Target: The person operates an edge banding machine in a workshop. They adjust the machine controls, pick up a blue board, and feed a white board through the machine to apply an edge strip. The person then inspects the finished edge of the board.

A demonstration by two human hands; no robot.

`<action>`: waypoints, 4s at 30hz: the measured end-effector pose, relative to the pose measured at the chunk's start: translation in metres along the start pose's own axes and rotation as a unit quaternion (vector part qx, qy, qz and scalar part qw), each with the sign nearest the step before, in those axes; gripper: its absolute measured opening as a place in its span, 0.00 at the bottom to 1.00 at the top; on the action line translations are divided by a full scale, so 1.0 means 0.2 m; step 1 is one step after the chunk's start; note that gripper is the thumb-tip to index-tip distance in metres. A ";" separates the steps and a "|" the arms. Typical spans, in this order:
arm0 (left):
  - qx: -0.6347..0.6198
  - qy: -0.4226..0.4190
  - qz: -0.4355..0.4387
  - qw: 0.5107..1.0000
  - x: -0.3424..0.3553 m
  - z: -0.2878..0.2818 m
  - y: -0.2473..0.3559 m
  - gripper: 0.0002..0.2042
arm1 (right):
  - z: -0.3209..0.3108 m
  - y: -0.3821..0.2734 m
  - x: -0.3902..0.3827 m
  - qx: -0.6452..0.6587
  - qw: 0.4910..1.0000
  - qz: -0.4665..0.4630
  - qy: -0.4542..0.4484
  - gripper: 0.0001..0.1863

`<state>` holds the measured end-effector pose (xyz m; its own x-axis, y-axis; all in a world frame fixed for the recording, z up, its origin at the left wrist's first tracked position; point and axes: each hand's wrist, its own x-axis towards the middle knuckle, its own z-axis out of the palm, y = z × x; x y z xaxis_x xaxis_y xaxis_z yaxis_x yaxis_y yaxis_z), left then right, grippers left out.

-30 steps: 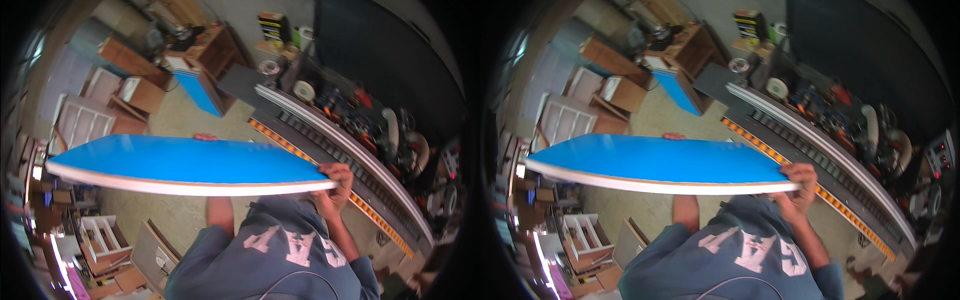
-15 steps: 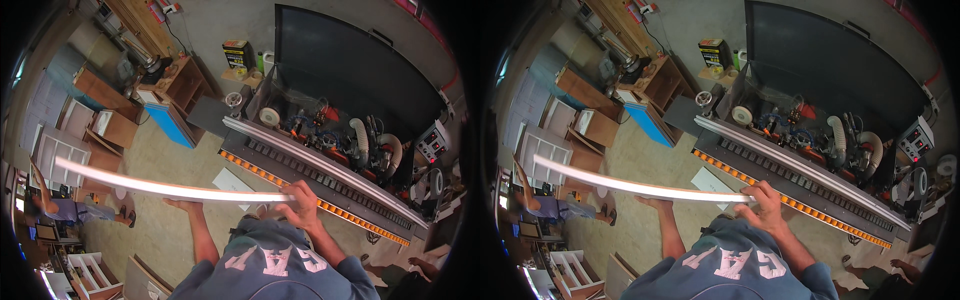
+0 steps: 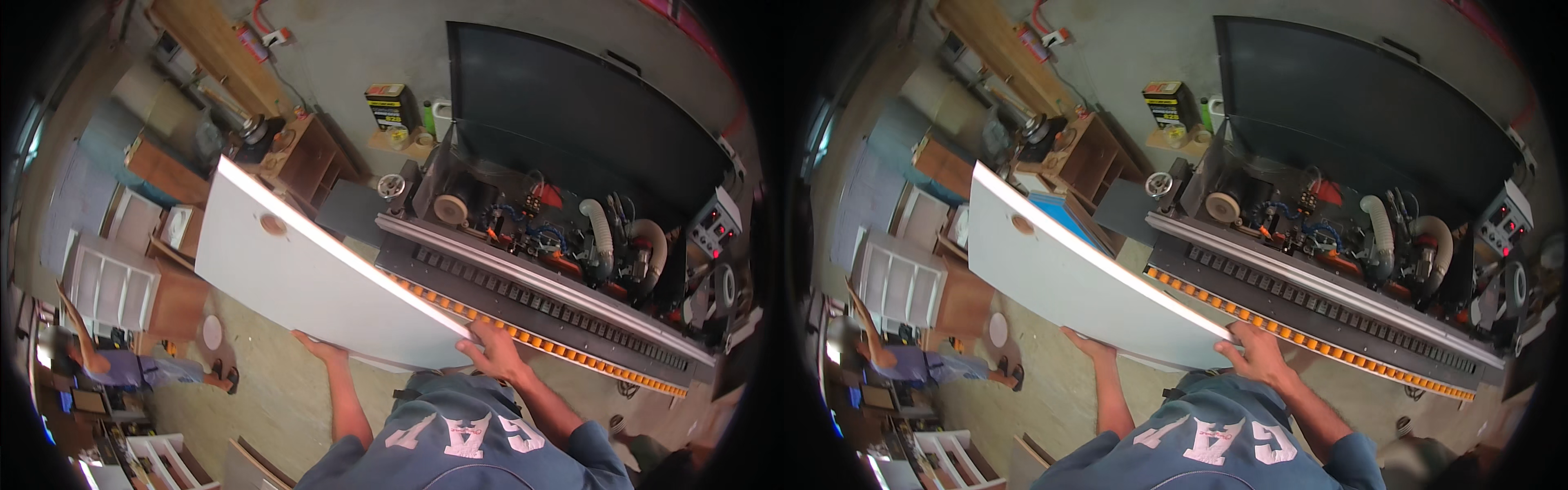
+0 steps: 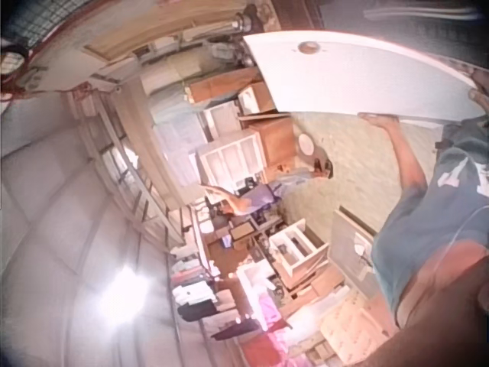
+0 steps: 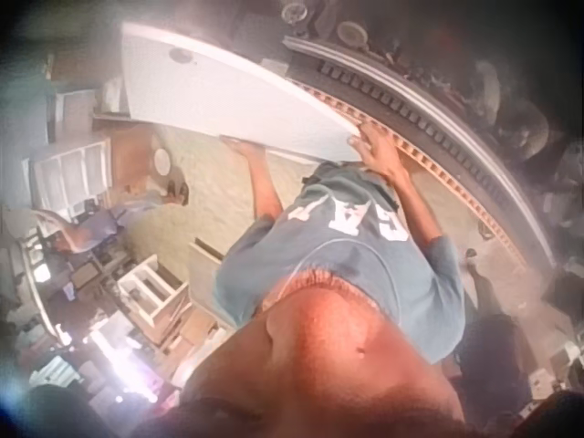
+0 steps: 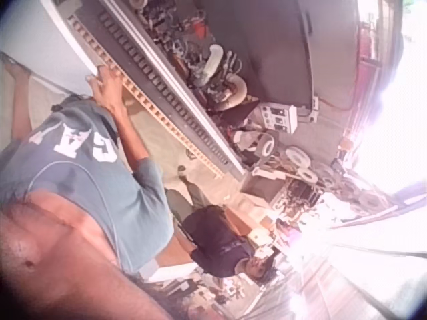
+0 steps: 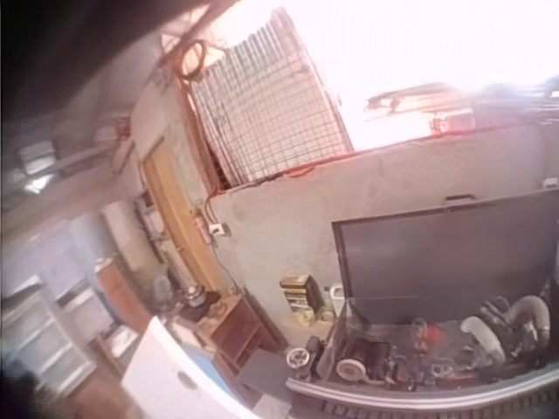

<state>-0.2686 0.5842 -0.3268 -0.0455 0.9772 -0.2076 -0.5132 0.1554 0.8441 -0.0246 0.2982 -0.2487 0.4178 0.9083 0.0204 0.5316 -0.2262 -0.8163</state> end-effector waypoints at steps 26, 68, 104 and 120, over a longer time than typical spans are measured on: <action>0.076 -0.231 0.080 0.967 -0.18 -0.23 -0.34 0.41 | -0.38 -0.62 0.08 0.440 0.798 -0.185 0.367 0.22; 0.081 -0.196 -0.061 0.975 -0.21 -0.21 -0.32 0.44 | -0.46 -0.48 0.10 0.528 0.822 -0.181 0.111 0.19; 0.154 -0.145 0.064 0.975 0.00 -0.39 -0.36 0.44 | -0.28 -0.57 0.50 0.475 0.826 -0.193 0.234 0.08; 0.081 -0.159 -0.011 0.984 0.20 -0.34 -0.43 0.43 | -0.14 -0.60 0.64 0.520 0.825 -0.200 0.092 0.11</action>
<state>-0.2848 0.6004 -0.4414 0.2487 0.9650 -0.0831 -0.3673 0.1733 0.9138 -0.0146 0.4318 -0.1329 0.5184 0.7467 0.4168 -0.2255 0.5895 -0.7756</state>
